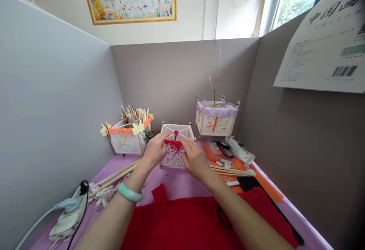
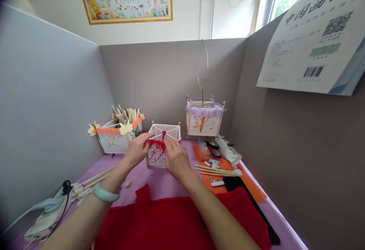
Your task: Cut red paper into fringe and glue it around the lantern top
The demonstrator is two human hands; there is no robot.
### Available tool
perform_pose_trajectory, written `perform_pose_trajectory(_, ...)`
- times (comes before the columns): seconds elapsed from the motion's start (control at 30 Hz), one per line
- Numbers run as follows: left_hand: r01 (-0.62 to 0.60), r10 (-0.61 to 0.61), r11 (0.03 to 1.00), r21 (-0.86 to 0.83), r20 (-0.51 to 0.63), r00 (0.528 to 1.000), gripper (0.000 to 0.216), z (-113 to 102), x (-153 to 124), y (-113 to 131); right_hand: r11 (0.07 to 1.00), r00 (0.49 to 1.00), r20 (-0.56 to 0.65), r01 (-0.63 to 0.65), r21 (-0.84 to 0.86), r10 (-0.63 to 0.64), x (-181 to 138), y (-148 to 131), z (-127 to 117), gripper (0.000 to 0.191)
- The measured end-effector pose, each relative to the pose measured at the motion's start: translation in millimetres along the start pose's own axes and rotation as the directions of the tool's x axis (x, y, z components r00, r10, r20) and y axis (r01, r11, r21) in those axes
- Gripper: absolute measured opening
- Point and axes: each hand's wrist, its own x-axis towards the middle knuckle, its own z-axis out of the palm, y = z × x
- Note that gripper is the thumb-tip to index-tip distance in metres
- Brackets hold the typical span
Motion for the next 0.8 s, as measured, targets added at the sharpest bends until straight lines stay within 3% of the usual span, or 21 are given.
perform_pose_trajectory(0.07,-0.118,0.110,0.986,0.119,0.066,0.992,0.038,7.3,-5.1,7.4,0.998,0.999,0.018,0.043,-0.041,-0.042,-0.3,-2.4,10.6,0.052)
perform_pose_trajectory(0.17,-0.152,0.124,0.954,0.260,0.119,0.985,0.033,15.5,-8.4,11.2,0.994,0.999,0.025,0.037,-0.100,-0.034,0.4,-1.8,21.1,0.049)
perform_pose_trajectory(0.33,-0.069,0.045,0.952,0.299,0.086,0.995,0.026,20.8,1.1,0.8,0.993,0.999,0.028,-0.026,-0.116,0.030,6.7,3.4,23.7,0.039)
perform_pose_trajectory(0.47,-0.034,-0.013,0.963,0.269,0.173,0.985,0.019,22.3,12.2,-6.3,0.985,0.993,0.053,-0.098,-0.141,0.107,21.8,6.4,21.4,0.032)
perform_pose_trajectory(0.6,0.040,-0.077,0.975,0.217,0.162,0.984,0.015,23.4,16.1,-5.5,0.965,0.971,0.164,-0.136,-0.223,0.174,34.9,8.0,22.4,0.019)
perform_pose_trajectory(0.8,0.073,-0.108,0.972,0.222,0.151,0.983,0.016,24.0,17.0,-1.3,0.948,0.955,0.166,-0.199,-0.249,0.244,39.9,9.5,26.8,0.015)
